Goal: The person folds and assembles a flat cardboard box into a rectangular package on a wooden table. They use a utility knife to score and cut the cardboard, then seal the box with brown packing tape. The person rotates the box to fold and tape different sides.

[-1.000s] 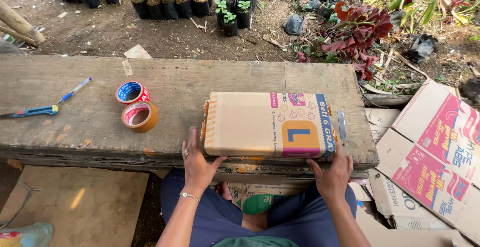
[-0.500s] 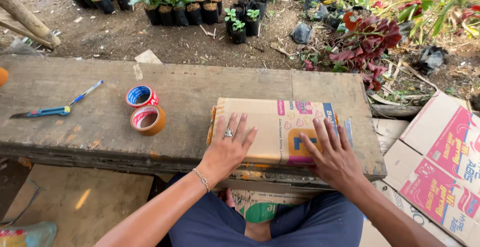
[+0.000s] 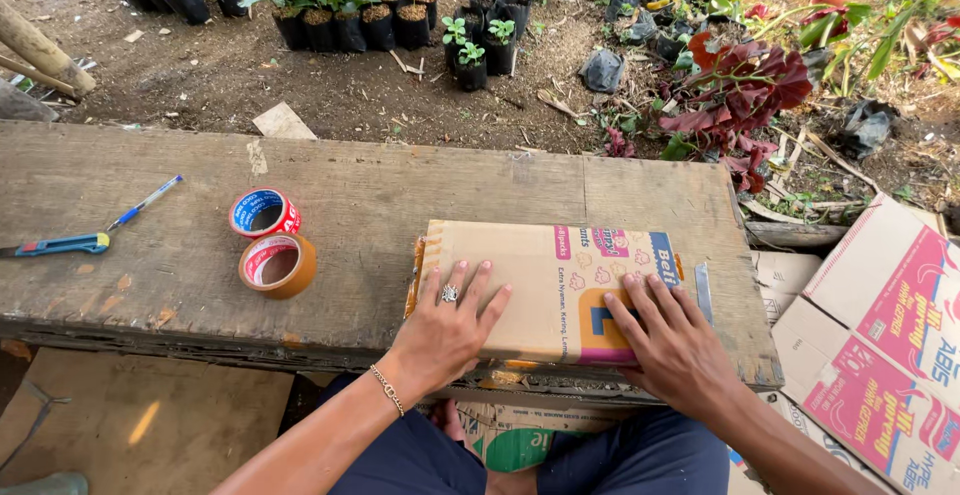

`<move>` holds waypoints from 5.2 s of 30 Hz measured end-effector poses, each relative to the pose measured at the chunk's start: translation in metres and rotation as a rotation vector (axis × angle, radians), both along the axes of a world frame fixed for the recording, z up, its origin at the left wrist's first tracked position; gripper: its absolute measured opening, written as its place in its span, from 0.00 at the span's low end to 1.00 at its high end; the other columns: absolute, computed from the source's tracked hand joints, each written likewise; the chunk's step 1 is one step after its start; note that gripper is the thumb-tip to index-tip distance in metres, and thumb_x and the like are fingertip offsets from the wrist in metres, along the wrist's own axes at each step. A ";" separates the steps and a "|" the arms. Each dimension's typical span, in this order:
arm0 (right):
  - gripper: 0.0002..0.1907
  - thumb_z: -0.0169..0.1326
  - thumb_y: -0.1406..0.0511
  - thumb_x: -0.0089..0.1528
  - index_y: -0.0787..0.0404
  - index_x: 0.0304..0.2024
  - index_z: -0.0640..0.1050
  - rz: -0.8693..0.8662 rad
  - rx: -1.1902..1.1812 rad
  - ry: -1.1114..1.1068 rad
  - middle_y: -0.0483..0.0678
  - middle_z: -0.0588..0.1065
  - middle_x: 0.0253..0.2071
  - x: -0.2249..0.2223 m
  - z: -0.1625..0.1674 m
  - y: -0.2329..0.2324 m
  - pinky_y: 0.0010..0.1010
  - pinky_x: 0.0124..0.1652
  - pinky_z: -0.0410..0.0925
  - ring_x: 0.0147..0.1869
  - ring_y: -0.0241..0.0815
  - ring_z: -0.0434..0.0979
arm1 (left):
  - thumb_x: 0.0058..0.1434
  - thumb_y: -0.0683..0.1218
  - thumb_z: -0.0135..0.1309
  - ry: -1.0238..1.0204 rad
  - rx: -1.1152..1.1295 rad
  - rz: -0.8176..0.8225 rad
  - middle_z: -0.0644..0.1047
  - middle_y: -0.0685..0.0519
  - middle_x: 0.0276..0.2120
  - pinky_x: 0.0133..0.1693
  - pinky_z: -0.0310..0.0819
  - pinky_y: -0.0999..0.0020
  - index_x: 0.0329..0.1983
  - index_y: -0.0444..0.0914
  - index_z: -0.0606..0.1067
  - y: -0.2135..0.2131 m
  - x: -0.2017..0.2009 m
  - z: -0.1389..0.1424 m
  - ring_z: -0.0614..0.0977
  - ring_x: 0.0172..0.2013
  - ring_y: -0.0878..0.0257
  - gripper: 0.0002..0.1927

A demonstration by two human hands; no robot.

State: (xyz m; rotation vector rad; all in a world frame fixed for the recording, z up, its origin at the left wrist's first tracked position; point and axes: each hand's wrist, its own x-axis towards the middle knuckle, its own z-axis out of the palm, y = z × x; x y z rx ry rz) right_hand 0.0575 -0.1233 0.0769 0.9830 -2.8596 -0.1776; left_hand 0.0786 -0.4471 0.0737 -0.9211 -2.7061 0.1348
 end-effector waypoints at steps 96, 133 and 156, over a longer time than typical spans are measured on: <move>0.70 0.74 0.52 0.40 0.53 0.76 0.47 0.050 0.072 -0.269 0.55 0.56 0.73 -0.077 0.107 -0.030 0.46 0.70 0.48 0.75 0.55 0.53 | 0.39 0.62 0.73 -0.278 -0.014 -0.152 0.50 0.30 0.74 0.64 0.44 0.40 0.73 0.25 0.42 0.005 -0.091 0.078 0.56 0.73 0.38 0.71; 0.72 0.66 0.33 0.34 0.42 0.76 0.51 0.010 0.242 -0.287 0.64 0.44 0.75 -0.182 0.052 -0.031 0.57 0.72 0.41 0.79 0.64 0.41 | 0.70 0.57 0.41 -0.264 0.321 -0.032 0.68 0.44 0.68 0.64 0.55 0.48 0.72 0.37 0.62 -0.031 -0.221 -0.023 0.69 0.66 0.48 0.31; 0.71 0.69 0.33 0.36 0.40 0.76 0.54 0.129 0.096 -0.394 0.63 0.44 0.77 -0.123 0.019 0.006 0.58 0.67 0.36 0.80 0.66 0.40 | 0.33 0.81 0.64 -0.482 0.005 -0.094 0.47 0.29 0.72 0.63 0.41 0.25 0.77 0.60 0.50 0.000 -0.107 0.022 0.54 0.69 0.26 0.69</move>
